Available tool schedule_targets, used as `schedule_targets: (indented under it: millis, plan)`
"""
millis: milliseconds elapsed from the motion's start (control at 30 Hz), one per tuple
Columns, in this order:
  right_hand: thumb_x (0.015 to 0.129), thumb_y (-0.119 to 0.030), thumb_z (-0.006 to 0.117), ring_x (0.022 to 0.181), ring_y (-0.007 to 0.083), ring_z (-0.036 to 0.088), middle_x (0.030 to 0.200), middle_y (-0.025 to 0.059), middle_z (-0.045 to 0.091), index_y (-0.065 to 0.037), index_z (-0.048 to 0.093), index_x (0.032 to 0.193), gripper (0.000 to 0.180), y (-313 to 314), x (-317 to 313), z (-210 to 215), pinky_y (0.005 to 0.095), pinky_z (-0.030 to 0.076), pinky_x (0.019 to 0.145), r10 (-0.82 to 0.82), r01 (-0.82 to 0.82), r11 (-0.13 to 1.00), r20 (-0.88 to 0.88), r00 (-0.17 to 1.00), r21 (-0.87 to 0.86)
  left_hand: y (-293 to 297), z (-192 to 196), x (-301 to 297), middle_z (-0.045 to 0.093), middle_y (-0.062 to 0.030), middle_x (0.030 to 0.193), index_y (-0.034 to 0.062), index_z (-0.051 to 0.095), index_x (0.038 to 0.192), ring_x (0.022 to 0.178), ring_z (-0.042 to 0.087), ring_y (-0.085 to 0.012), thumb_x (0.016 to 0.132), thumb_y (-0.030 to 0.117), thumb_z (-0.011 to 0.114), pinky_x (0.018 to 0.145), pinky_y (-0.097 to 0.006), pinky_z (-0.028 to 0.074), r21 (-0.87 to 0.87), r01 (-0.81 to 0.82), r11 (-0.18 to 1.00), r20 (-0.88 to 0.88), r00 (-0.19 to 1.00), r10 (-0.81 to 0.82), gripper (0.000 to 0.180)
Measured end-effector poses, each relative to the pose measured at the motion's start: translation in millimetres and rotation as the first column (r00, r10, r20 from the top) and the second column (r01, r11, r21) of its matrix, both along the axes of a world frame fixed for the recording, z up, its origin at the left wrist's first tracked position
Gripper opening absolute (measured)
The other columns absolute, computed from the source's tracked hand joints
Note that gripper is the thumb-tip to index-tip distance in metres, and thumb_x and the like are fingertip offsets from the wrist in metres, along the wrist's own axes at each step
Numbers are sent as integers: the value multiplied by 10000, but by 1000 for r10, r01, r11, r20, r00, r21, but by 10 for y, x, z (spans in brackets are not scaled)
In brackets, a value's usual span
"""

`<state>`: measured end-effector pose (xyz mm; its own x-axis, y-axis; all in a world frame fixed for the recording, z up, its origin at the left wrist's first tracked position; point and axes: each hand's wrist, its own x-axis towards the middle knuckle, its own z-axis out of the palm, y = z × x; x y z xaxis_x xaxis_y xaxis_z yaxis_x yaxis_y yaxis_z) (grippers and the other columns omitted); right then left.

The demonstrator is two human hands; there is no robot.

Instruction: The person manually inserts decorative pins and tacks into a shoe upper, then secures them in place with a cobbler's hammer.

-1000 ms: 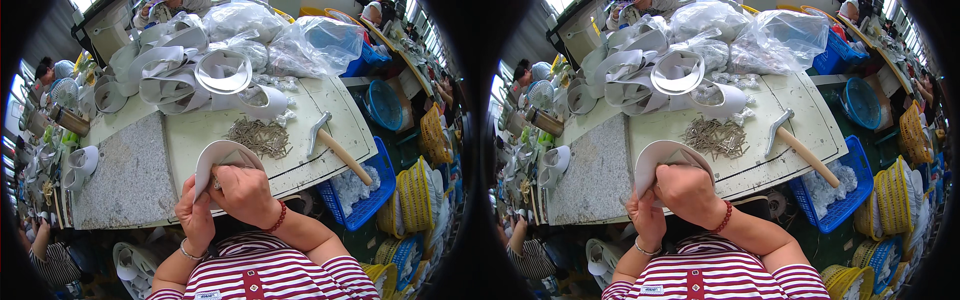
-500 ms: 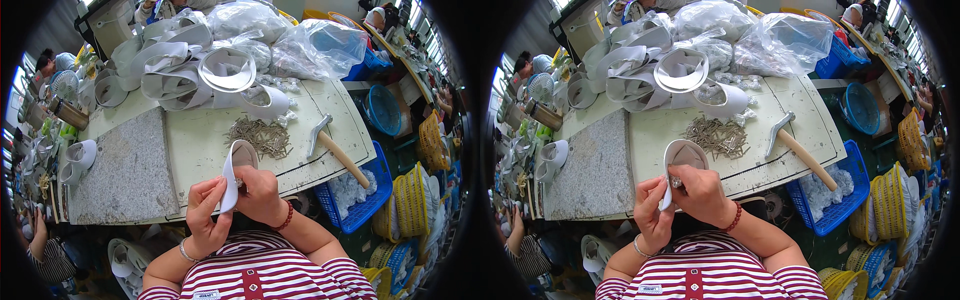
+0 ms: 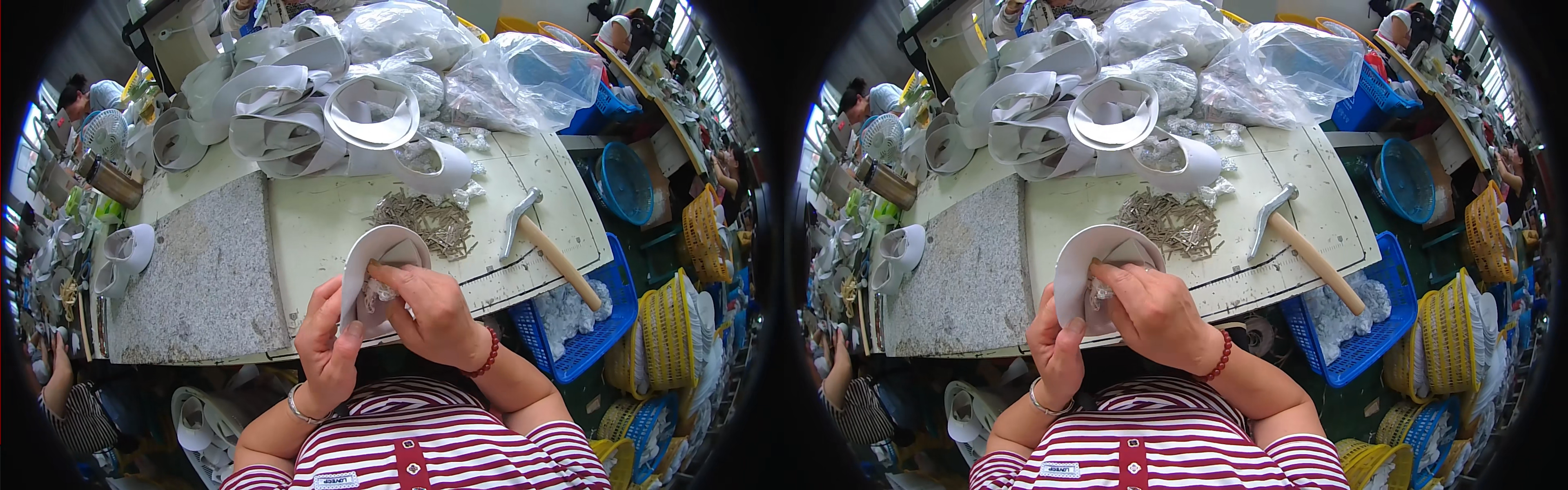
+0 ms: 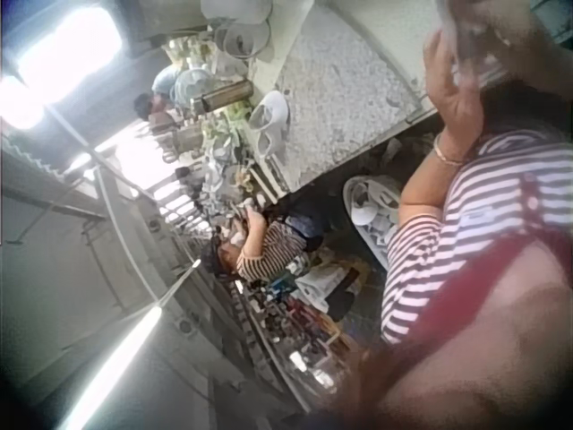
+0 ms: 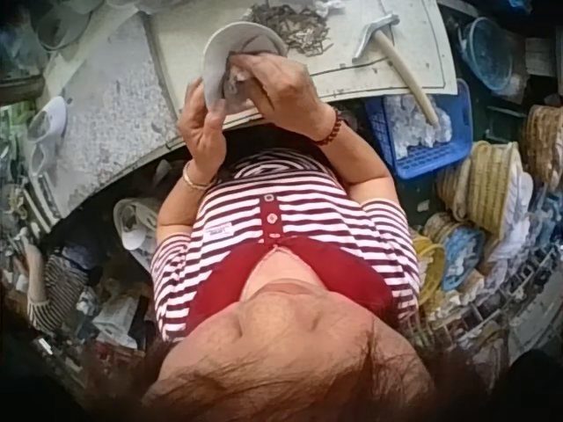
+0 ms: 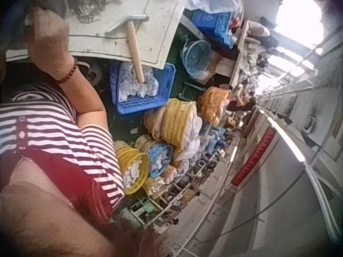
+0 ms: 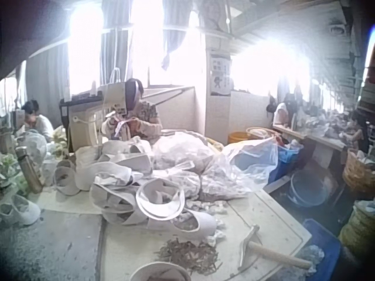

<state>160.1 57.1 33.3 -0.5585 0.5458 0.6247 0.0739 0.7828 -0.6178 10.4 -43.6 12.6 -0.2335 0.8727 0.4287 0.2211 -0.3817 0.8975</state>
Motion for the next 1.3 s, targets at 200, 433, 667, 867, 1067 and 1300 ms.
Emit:
schedule_targets:
  millis: [200,433,667,867,1067,1300]
  plan:
    - [725,44,662,636,252,629,781,110,636,35,624,1150,427,-36,-24,-69,345,503,560,-121,114,979,33,992,166,16,23,123,541,-196,1304,-90,564,1281,1156,540,-223,901,56,542,998,-322,409,-45,-53,998,92,994,57,407]
    - [732,5,686,629,250,619,819,102,642,11,647,1119,389,-86,-7,-127,350,492,558,-152,149,978,13,988,144,-1,-15,146,578,-70,1116,-73,586,1189,965,525,-100,934,37,526,861,-241,418,-128,28,991,483,875,38,284]
    - [682,25,703,681,271,630,890,108,647,-17,681,1069,390,-105,-39,-137,355,515,599,-210,225,961,-104,972,161,88,77,149,540,50,842,-52,609,1135,731,429,-26,1025,147,511,640,-186,361,-195,-50,980,353,928,118,248]
    - [678,9,700,730,259,637,942,116,648,-19,681,1072,396,-134,-2,-193,362,516,600,-165,174,971,-65,984,163,151,73,112,593,27,897,-43,660,1041,758,469,-29,977,108,616,648,-192,394,-207,-65,976,345,929,134,170]
    - [693,8,703,783,247,641,982,114,654,-32,677,1056,366,-170,-3,-198,357,515,644,-214,223,954,-63,975,199,104,22,132,622,0,943,-48,670,1034,778,500,-37,947,79,652,657,-202,421,-204,-78,976,331,933,143,155]
    - [765,-19,681,880,250,652,1078,123,653,-52,627,1065,307,-166,-5,-290,338,544,705,-138,189,934,-180,974,302,120,3,151,642,-34,1009,-40,688,1044,781,512,-55,937,78,664,671,-211,430,-205,-49,977,374,919,125,161]
